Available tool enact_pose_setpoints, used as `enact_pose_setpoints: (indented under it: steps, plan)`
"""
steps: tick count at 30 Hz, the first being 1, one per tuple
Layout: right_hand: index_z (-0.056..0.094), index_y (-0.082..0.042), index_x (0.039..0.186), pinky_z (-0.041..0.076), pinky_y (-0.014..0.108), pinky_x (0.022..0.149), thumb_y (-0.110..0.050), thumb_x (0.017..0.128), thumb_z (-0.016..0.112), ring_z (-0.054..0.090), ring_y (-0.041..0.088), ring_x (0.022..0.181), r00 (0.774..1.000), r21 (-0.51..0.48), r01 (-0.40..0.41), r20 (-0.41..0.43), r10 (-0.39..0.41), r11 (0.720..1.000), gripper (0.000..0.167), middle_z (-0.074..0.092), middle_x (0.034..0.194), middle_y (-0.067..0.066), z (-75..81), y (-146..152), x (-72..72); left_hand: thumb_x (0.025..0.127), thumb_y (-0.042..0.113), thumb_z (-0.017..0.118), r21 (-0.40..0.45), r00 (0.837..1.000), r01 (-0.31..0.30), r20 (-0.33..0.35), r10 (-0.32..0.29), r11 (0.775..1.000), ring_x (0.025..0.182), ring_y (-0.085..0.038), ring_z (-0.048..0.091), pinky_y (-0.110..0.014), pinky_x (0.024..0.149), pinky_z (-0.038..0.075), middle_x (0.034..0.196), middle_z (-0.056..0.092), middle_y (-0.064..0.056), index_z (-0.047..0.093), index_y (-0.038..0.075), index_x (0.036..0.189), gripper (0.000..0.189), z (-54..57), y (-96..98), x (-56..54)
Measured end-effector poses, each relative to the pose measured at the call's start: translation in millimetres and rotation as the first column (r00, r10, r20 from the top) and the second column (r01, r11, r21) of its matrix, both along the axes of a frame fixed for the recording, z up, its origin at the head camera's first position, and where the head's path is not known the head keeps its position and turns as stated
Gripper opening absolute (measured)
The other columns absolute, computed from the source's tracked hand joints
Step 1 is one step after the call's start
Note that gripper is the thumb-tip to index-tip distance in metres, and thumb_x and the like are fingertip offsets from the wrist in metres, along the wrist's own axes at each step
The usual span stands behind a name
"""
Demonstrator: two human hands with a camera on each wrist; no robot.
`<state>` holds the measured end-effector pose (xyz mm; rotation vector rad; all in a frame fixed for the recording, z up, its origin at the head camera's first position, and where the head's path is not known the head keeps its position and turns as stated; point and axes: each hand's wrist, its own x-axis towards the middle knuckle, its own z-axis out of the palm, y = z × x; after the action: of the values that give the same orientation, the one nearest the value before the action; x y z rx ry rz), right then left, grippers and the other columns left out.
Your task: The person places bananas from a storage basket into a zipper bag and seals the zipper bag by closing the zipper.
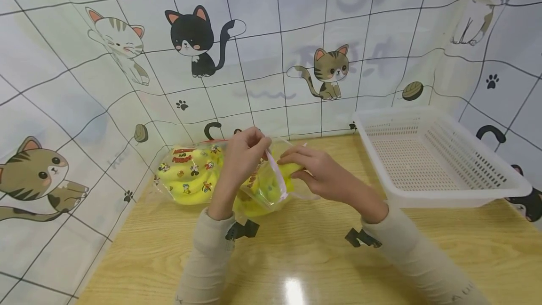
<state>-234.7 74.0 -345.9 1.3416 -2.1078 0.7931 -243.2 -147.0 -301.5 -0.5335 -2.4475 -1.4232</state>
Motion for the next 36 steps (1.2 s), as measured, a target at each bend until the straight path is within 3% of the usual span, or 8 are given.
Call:
enact_pose_setpoints:
  steps: [4,11,16,22,30,36]
  plan:
    - [0.07,-0.003,0.117,0.059,0.038,0.096,0.005,0.081,0.082,0.07,0.025,0.114,0.999,-0.024,0.034,-0.029,-0.035,0.999,0.039,0.072,0.119,0.009,-5.1,-5.7,-0.5,0.098,0.022,0.06,-0.002,1.0,0.015,0.003,-0.015,1.0,0.068,-0.022,0.067,-0.033,0.056,0.045,0.071,0.069,-0.006,0.066,0.011,0.084,0.019,1.1,1.0,1.9]
    - [0.073,-0.004,0.111,0.062,0.032,0.082,0.0,0.078,0.087,0.074,0.023,0.103,0.997,-0.074,0.068,-0.041,-0.071,0.995,0.037,0.076,0.111,0.008,-14.3,-12.9,-3.8,0.099,0.022,0.06,0.005,0.999,0.029,0.014,-0.029,1.0,0.068,-0.022,0.067,-0.032,0.054,0.042,0.07,0.069,-0.004,0.067,0.009,0.086,0.02,0.9,1.5,3.2]
    - [0.072,-0.002,0.116,0.061,0.024,0.075,0.002,0.083,0.083,0.075,0.022,0.098,0.996,-0.092,0.063,0.073,-0.057,0.994,0.035,0.076,0.113,0.011,-19.2,-13.9,-6.7,0.099,0.023,0.06,-0.003,0.999,0.027,0.017,-0.027,1.0,0.07,-0.024,0.068,-0.033,0.056,0.042,0.071,0.07,-0.004,0.069,0.005,0.088,0.023,0.6,1.4,3.0]
    - [0.067,0.002,0.127,0.062,0.024,0.08,0.01,0.091,0.069,0.073,0.028,0.111,0.965,-0.045,0.063,0.259,-0.05,0.997,0.037,0.072,0.125,0.016,-20.1,-13.2,-6.9,0.099,0.024,0.06,-0.014,1.0,0.022,0.012,-0.022,1.0,0.07,-0.025,0.069,-0.035,0.06,0.043,0.072,0.071,-0.008,0.069,0.005,0.088,0.024,0.4,2.6,2.8]
    - [0.071,-0.006,0.118,0.061,0.021,0.074,-0.002,0.089,0.079,0.077,0.018,0.088,0.949,0.0,0.081,0.306,-0.077,0.997,0.03,0.077,0.112,0.007,-15.9,-13.9,-3.9,0.098,0.025,0.06,-0.006,1.0,0.02,-0.003,-0.02,1.0,0.067,-0.022,0.066,-0.032,0.053,0.04,0.069,0.069,-0.003,0.067,0.012,0.083,0.021,0.5,2.6,2.6]
    - [0.077,-0.007,0.111,0.06,0.02,0.072,-0.005,0.089,0.079,0.076,0.013,0.08,0.944,0.017,0.079,0.32,-0.08,0.997,0.022,0.078,0.102,0.005,-15.9,-13.3,-2.4,0.098,0.027,0.06,-0.014,1.0,0.017,-0.005,-0.017,1.0,0.065,-0.023,0.063,-0.031,0.052,0.038,0.071,0.069,-0.009,0.066,0.013,0.083,0.021,-1.4,3.4,3.1]
